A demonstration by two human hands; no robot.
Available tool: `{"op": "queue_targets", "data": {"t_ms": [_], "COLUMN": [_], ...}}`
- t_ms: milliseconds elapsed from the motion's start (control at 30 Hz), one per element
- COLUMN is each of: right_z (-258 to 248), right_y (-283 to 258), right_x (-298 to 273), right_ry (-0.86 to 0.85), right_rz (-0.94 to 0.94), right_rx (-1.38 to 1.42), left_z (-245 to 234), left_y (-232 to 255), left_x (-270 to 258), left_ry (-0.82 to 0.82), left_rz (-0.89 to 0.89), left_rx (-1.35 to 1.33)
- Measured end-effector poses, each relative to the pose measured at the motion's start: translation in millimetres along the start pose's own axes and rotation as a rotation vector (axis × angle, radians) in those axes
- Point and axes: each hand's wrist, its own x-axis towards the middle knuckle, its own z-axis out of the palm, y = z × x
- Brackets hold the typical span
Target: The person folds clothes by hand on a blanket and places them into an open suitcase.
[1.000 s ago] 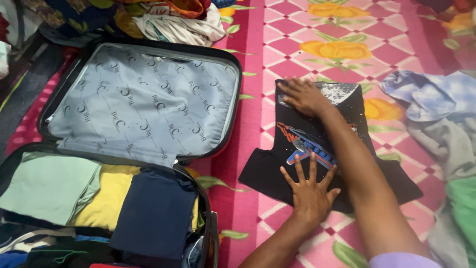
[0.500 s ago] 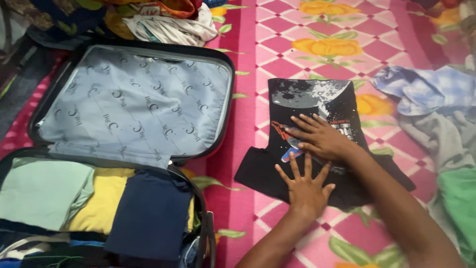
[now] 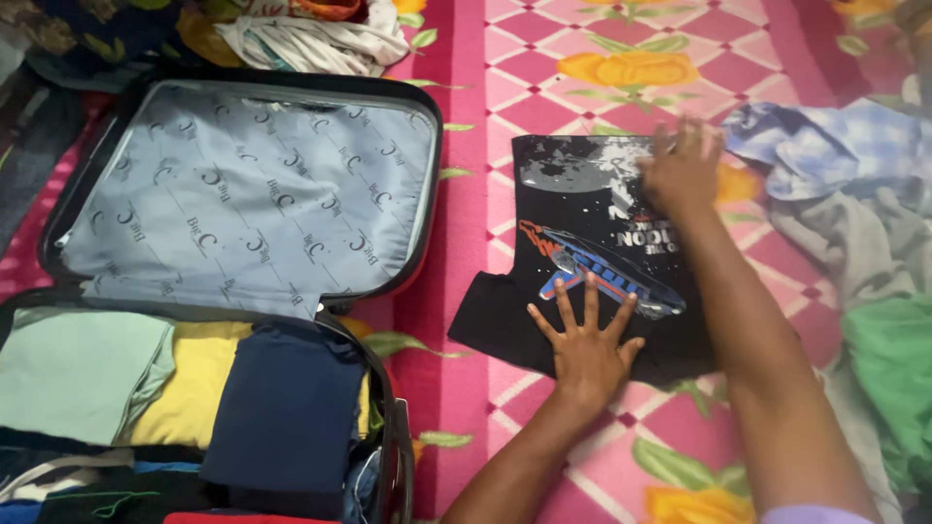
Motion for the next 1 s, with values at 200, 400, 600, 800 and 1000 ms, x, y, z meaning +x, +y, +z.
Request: {"op": "queue_targets", "data": {"t_ms": [200,400,600,800,1000], "right_z": [-70.9,-107.5,-104.1,-93.6,-111.1], "right_y": [-67.5,-65.2,-2.1,53.3,26.6], "right_x": [-128.9,-222.3,-242.1,-269.1,-289.2], "right_ry": [-0.071,-0.203,-0.126,-0.126,0.301], "right_rz": [-0.276,-0.302,-0.115,0.217,0.165], "right_rx": [0.328,0.211,0.14,0.078,0.322], "left_z": [1.2,20.2,10.9,-27.8,-38.9], "left_y": [-8.7,-44.8,-78.1,-124.8,-118.1], "left_x": [9.0,14.7,9.6,-14.7,-37.9], "left_ry": [0.056,0.257,0.222,0.158,0.365], "left_rz": [-0.002,0.054,-0.04,-0.241,-0.329], "left_rx": [-0.053,0.014,0.082,0.118,0.222]}}
